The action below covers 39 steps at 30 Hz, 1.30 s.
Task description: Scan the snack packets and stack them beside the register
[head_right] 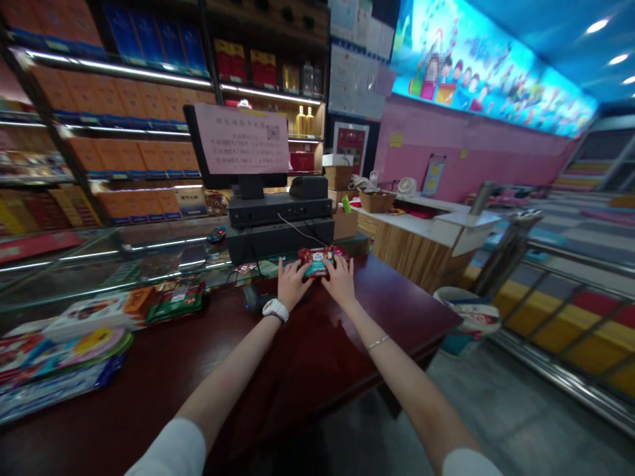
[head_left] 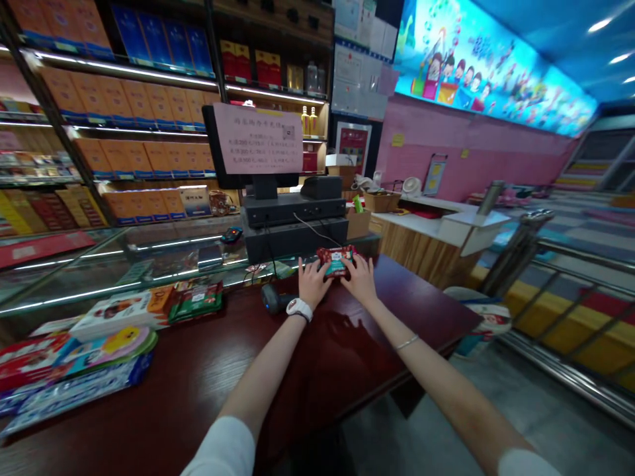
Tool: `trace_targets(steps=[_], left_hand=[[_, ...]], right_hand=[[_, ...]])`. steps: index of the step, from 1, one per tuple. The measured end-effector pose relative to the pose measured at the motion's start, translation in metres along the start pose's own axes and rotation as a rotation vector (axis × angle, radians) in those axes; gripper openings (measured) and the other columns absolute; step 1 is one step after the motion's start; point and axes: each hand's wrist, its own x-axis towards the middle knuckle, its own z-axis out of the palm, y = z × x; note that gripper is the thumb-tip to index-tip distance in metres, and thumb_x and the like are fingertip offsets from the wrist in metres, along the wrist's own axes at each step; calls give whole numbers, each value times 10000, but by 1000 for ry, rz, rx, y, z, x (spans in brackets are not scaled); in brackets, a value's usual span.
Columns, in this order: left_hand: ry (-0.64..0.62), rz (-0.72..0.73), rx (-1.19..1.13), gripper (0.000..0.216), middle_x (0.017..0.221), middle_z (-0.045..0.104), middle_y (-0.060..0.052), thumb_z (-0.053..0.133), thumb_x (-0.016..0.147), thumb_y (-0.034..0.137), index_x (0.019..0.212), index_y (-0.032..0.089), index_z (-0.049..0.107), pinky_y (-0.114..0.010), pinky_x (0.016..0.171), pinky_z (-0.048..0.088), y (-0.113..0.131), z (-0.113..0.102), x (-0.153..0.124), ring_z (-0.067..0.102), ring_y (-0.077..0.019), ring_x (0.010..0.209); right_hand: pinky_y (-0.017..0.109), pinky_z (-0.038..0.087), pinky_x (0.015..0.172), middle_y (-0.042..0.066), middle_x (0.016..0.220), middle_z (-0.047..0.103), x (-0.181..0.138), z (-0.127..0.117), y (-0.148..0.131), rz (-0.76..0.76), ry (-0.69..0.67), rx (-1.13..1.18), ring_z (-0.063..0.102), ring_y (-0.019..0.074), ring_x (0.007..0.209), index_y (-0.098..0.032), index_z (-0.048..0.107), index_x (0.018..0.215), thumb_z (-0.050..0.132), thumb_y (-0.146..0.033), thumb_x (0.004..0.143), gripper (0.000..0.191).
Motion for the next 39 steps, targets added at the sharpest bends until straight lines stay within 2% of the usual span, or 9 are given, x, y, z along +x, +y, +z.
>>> trace_targets(steps=[7,14,18,22,27,32,34,36,39], left_hand=[[-55,-22,-22,425,1255,641,-108,638,854,295,1273,230,611,-594,1210,169,27,37,22,592,-279,1154],[-176,-85,-10,408,1218,659,-103,644,861,312,1259,228,618,-590,1195,187,31,60,36,605,-278,1132],[-255,-155,-1,393,1217,669,-68,634,877,361,1255,257,617,-568,1203,170,28,70,37,601,-271,1142],[-279,-189,17,401,1258,643,-64,581,914,394,1297,276,590,-542,1209,171,28,76,41,588,-266,1169],[-244,-229,45,395,1280,583,-92,581,913,407,1289,286,592,-532,1172,267,33,78,48,594,-270,1153],[-169,-261,72,406,1305,572,-111,573,912,294,1308,207,556,-507,1166,306,35,81,35,589,-262,1153],[-145,-238,77,398,1341,569,-108,536,914,240,1309,193,555,-512,1180,289,35,83,25,560,-263,1201],[-154,-154,72,416,1372,567,-88,493,912,194,1324,214,551,-522,1198,256,35,84,15,528,-253,1247],[-202,-42,65,536,1453,521,-59,453,895,158,1425,239,465,-539,1213,216,38,85,7,490,-247,1295]], right_hand=[[602,223,1141,163,1363,526,6,13,44,68,-62,14,420,314,1329,-195,588,1288,592,-222,777,512],[651,201,1126,160,1358,542,12,36,66,110,-158,97,444,313,1310,-201,609,1257,586,-211,774,483],[653,196,1126,137,1370,541,12,45,68,155,-212,116,445,296,1307,-231,629,1234,572,-201,791,448],[598,209,1143,114,1406,513,11,48,66,186,-129,22,436,288,1300,-239,652,1202,538,-175,833,391],[492,232,1153,85,1131,652,12,50,62,177,-48,-75,540,242,1078,-207,674,1080,510,-156,877,266],[475,226,1150,67,1037,675,17,51,59,167,-55,-140,546,234,1006,-211,682,1007,499,-152,896,222],[469,221,1153,66,1032,678,19,50,58,166,-56,-160,547,233,1000,-207,688,1012,484,-156,910,233],[467,221,1153,70,1035,681,21,50,58,170,-64,-173,548,233,1000,-205,691,1029,470,-159,921,251],[469,223,1154,83,1054,687,22,52,57,185,-75,-178,551,238,1009,-194,694,1057,454,-161,924,276]])
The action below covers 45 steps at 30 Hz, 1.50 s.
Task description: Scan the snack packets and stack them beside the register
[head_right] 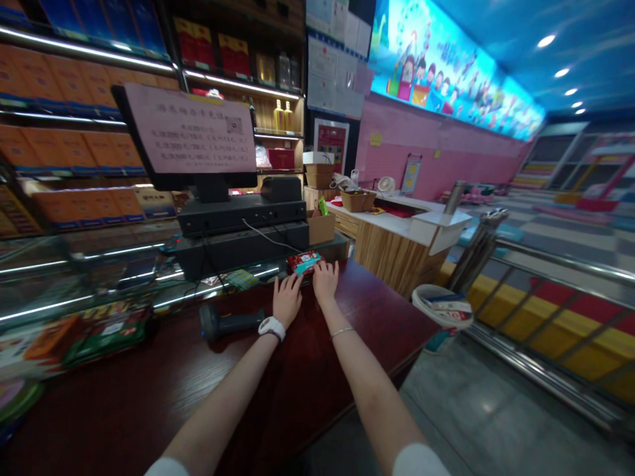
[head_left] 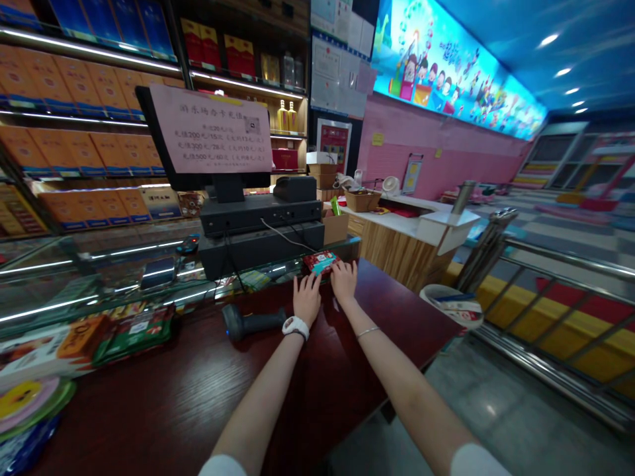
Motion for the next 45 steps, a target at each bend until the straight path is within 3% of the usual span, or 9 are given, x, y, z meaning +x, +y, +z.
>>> trace_targets(steps=[4,10,13,18,23,33,45], left_hand=[[-55,19,6,644,1542,423,-45,434,871,156,1507,213,352,-549,1223,179,5,1,0,423,-258,1367],[-107,-22,15,708,1564,388,-47,426,852,149,1541,214,279,-561,1217,174,7,-1,7,393,-282,1397],[-143,-19,16,689,1569,380,-35,399,857,135,1535,203,297,-566,1218,163,6,-2,14,401,-294,1390],[-210,-12,17,684,1565,387,-32,412,847,128,1522,203,334,-554,1228,128,7,-5,24,403,-299,1389],[-211,-32,22,700,1591,338,-42,458,829,151,1517,206,345,-552,1221,149,8,-11,22,340,-314,1434],[-96,-27,6,698,1592,329,-83,489,795,145,1485,205,403,-566,1201,211,0,-35,10,348,-308,1429],[-40,-60,28,643,1609,288,-67,475,830,189,1470,182,419,-548,1215,199,-25,-92,-36,281,-290,1468]], right_hand=[[497,209,1163,118,1235,652,-9,3,-5,5,-21,31,527,262,1142,-170,635,1240,457,-177,908,376],[540,183,1169,101,1580,345,-28,7,-9,6,-158,-2,314,321,1425,-257,396,1492,478,-143,852,655],[570,184,1168,79,1636,206,-25,9,-6,25,-257,-24,237,340,1470,-286,303,1533,471,-146,849,718],[619,180,1158,55,1653,121,-12,5,-3,55,-409,-54,188,357,1487,-304,191,1562,469,-136,835,796],[617,171,1163,50,1653,129,-10,-4,-4,64,-436,-56,166,353,1493,-292,185,1564,479,-153,832,801],[609,222,1159,63,1627,233,-17,-31,-9,33,-323,20,227,345,1475,-243,296,1537,486,-122,805,766],[546,229,1178,48,1618,263,-46,-69,-80,-80,-234,106,295,316,1449,-209,316,1528,493,-149,809,743]])
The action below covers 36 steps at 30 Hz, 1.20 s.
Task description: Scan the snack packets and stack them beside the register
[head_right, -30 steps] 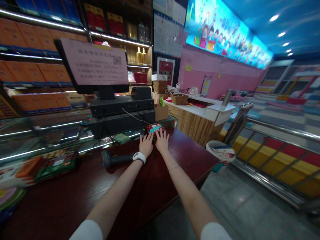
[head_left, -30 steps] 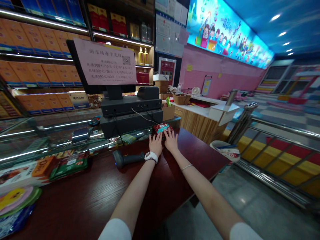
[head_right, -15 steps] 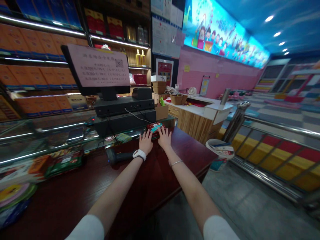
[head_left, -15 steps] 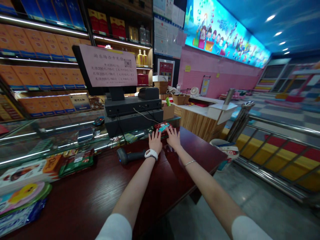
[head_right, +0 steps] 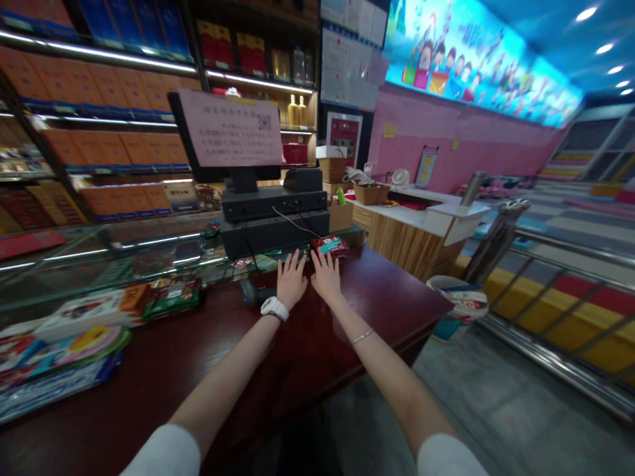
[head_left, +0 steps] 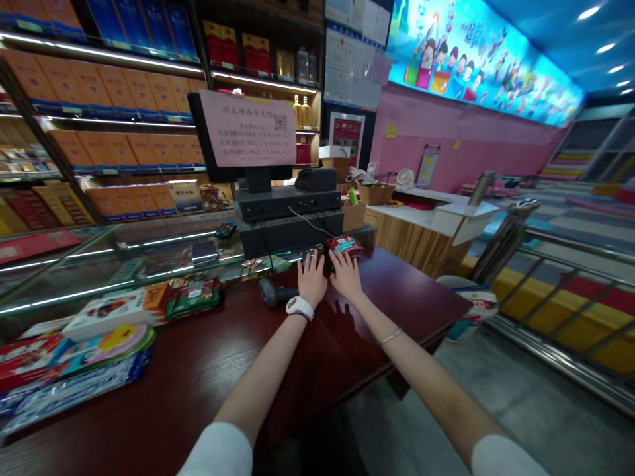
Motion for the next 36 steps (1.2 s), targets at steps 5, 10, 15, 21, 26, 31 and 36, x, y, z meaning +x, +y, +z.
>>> trace_targets(steps=[5,10,15,21,26,31,36], left_hand=[[13,-9,48,612,1606,297,-67,472,848,207,1458,182,430,-549,1218,191,-30,-25,-22,272,-290,1473],[29,-61,94,590,1604,301,-69,490,852,218,1440,194,446,-539,1225,175,-68,-48,-54,271,-291,1475],[36,-131,158,586,1610,286,-61,484,848,199,1433,209,453,-536,1227,173,-110,-68,-90,263,-280,1480],[24,-235,243,581,1604,298,-78,484,856,216,1435,193,452,-541,1223,177,-155,-93,-122,275,-287,1476],[19,-293,290,600,1597,313,-81,491,838,204,1437,207,454,-545,1222,179,-191,-103,-140,273,-287,1478],[20,-363,319,593,1585,340,-84,484,835,202,1427,185,463,-548,1226,154,-216,-108,-148,301,-294,1465],[64,-450,306,557,1558,389,-102,473,853,211,1408,166,472,-519,1219,203,-231,-111,-159,343,-283,1444]], right_hand=[[531,225,1179,47,1611,284,-8,-4,-44,-74,30,50,287,302,1453,-223,330,1520,496,-149,807,736],[528,220,1180,43,1614,276,-14,-11,-89,-166,38,120,286,303,1450,-216,312,1527,484,-161,817,732],[497,221,1186,44,1612,281,-20,-16,-132,-261,41,183,291,280,1449,-214,295,1532,466,-168,834,719],[463,200,1200,54,1597,314,-28,-12,-187,-383,20,310,305,257,1444,-196,340,1513,463,-178,849,676],[484,216,1193,70,1587,332,-35,-2,-233,-463,-32,373,306,256,1444,-205,374,1496,488,-173,839,667],[490,247,1180,76,1581,341,-33,8,-272,-489,-62,400,337,260,1425,-218,413,1471,492,-168,846,633],[495,260,1173,71,1570,361,-29,25,-296,-473,-77,416,373,263,1403,-242,443,1450,494,-153,839,620]])
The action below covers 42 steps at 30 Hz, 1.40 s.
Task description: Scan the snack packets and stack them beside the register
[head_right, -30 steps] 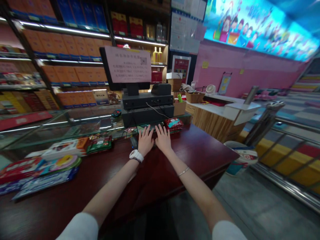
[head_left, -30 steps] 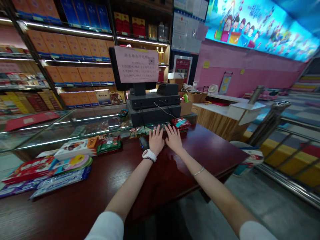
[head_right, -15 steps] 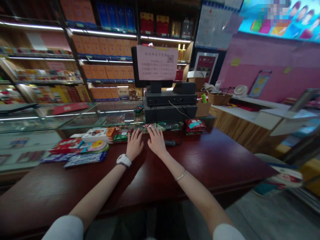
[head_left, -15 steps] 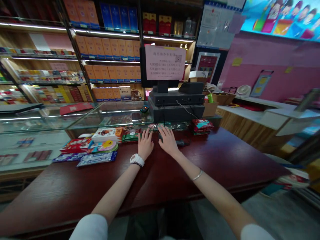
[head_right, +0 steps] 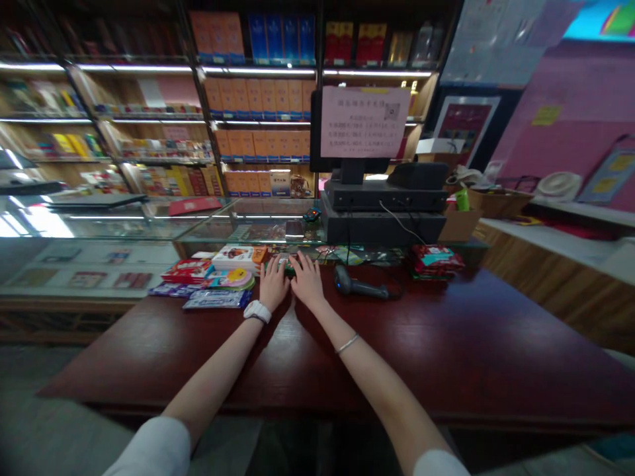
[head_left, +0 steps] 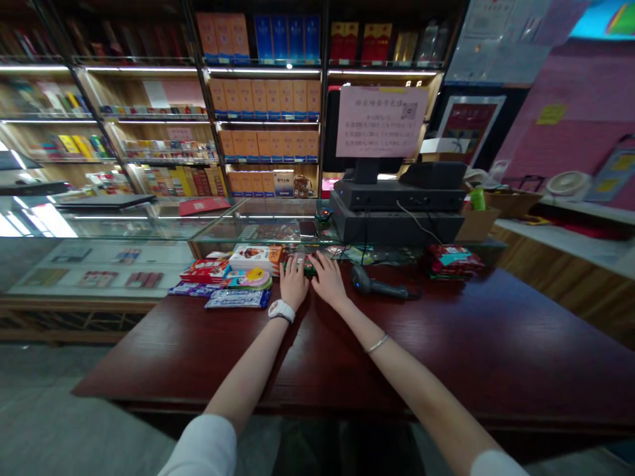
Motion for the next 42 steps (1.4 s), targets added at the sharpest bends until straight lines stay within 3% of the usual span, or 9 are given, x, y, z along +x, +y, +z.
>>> trace_targets(steps=[9,17,23,28,32,38,42], left_hand=[[0,-62,-8,547,1505,453,-147,494,833,195,1375,122,488,-468,1206,244,-25,9,-3,416,-277,1387],[-44,-114,-26,604,1489,465,-161,515,818,168,1418,133,459,-463,1177,281,-32,16,0,439,-279,1355],[-79,-113,-56,620,1440,523,-153,531,815,162,1429,122,453,-445,1169,278,-34,18,-1,423,-282,1358],[-36,-111,-89,543,1341,605,-124,564,805,182,1346,148,534,-445,1142,296,-33,15,-4,445,-296,1314],[-34,-119,-70,457,1169,650,-114,594,834,240,1286,173,576,-426,1084,347,-30,7,-5,528,-285,1174],[-44,-201,-7,555,1264,549,-159,644,856,334,1382,217,508,-422,1016,394,-27,4,-8,523,-301,1173],[-64,-210,13,522,1283,554,-155,603,889,357,1389,236,513,-419,1021,395,-26,8,-6,523,-296,1182]], right_hand=[[546,257,1146,114,1590,305,2,46,9,111,-132,-15,326,306,1435,-308,403,1470,560,-160,821,683],[562,260,1125,137,1578,312,15,62,14,172,-178,-5,326,331,1431,-331,367,1488,584,-277,872,655],[509,302,1122,141,1528,394,16,65,22,149,-249,123,418,289,1379,-293,383,1483,546,-219,877,632],[465,364,1091,137,1515,416,11,65,27,137,-198,189,454,274,1351,-262,428,1454,557,-170,841,633],[491,344,1108,103,1393,553,8,63,28,129,-113,184,517,267,1279,-261,531,1360,572,-177,832,537],[528,344,1108,72,1272,642,7,61,33,122,-49,204,580,264,1185,-255,615,1246,569,-217,849,402],[488,411,1069,77,1336,606,10,70,41,99,-33,309,566,260,1216,-268,560,1327,599,-218,817,514]])
